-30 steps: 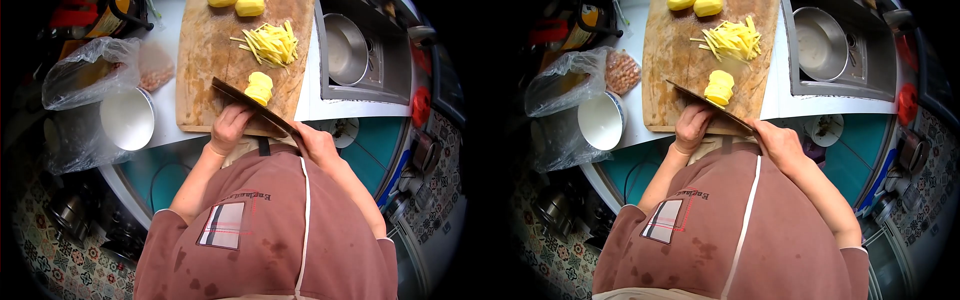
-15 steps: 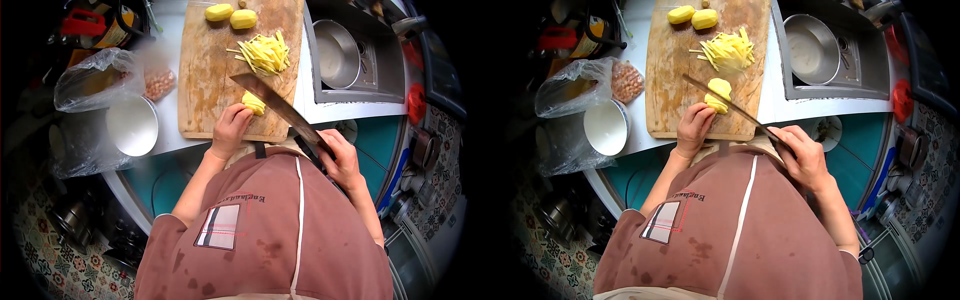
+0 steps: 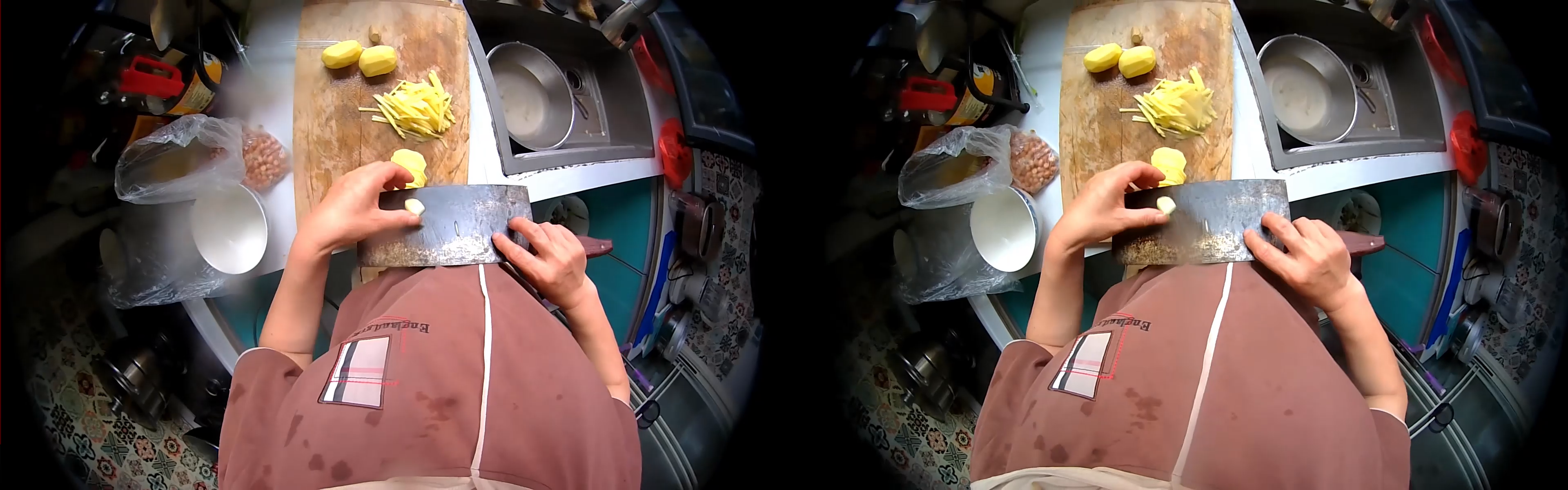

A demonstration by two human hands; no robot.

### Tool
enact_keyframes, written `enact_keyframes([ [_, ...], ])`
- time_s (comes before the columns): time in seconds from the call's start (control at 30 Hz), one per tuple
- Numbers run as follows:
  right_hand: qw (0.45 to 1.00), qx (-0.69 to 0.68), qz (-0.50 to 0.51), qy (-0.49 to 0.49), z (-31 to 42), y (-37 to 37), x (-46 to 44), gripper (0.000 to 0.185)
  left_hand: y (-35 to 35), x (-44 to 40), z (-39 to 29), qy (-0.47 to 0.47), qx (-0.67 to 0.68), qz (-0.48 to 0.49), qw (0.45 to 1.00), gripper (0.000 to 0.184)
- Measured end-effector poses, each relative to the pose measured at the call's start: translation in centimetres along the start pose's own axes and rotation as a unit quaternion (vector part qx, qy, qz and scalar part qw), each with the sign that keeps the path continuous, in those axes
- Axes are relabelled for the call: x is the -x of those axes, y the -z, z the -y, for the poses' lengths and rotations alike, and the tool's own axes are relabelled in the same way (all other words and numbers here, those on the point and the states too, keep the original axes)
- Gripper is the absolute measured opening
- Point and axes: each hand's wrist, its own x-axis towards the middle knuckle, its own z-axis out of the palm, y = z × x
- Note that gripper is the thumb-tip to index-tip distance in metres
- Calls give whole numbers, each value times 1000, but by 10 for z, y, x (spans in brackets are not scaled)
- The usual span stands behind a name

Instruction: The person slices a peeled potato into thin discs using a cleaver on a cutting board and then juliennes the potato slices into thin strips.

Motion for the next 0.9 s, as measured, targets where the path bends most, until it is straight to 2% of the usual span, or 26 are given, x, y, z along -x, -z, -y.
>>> enact_keyframes([
  [0.07,1000,-8,10,-5,3,4,3,27,-4,-5,0,36,3,14,999,43],
  [0.17,1000,-6,-4,-1,8,5,5,27,-5,-10,16,92,45,45,994,34],
  [0.3,1000,-21,-6,-11,10,5,5,26,3,-17,36,120,172,108,972,15],
  [0.4,995,-71,-7,-65,9,6,10,26,3,-22,49,121,260,12,958,11],
  [0.43,992,-92,-10,-90,8,6,13,26,3,-25,56,98,267,-28,958,10],
  [0.47,986,-120,-9,-119,7,7,17,27,4,-28,55,115,254,-53,959,10],
  [0.57,983,-115,-27,-140,0,2,26,29,0,-33,54,113,208,-62,970,13],
  [0.63,990,-86,-25,-106,-6,8,18,28,-6,-37,54,82,200,-62,974,17],
  [0.73,996,-50,-35,-64,-8,14,9,28,5,-39,58,66,216,7,974,24],
  [0.77,997,-47,-36,-54,-8,17,7,28,10,-40,59,69,277,31,958,27],
  [0.87,998,-47,-32,-28,-6,19,7,32,26,-39,54,169,330,75,926,29],
  [0.9,998,-48,-27,-19,-5,21,7,33,28,-39,49,159,330,104,925,28],
])
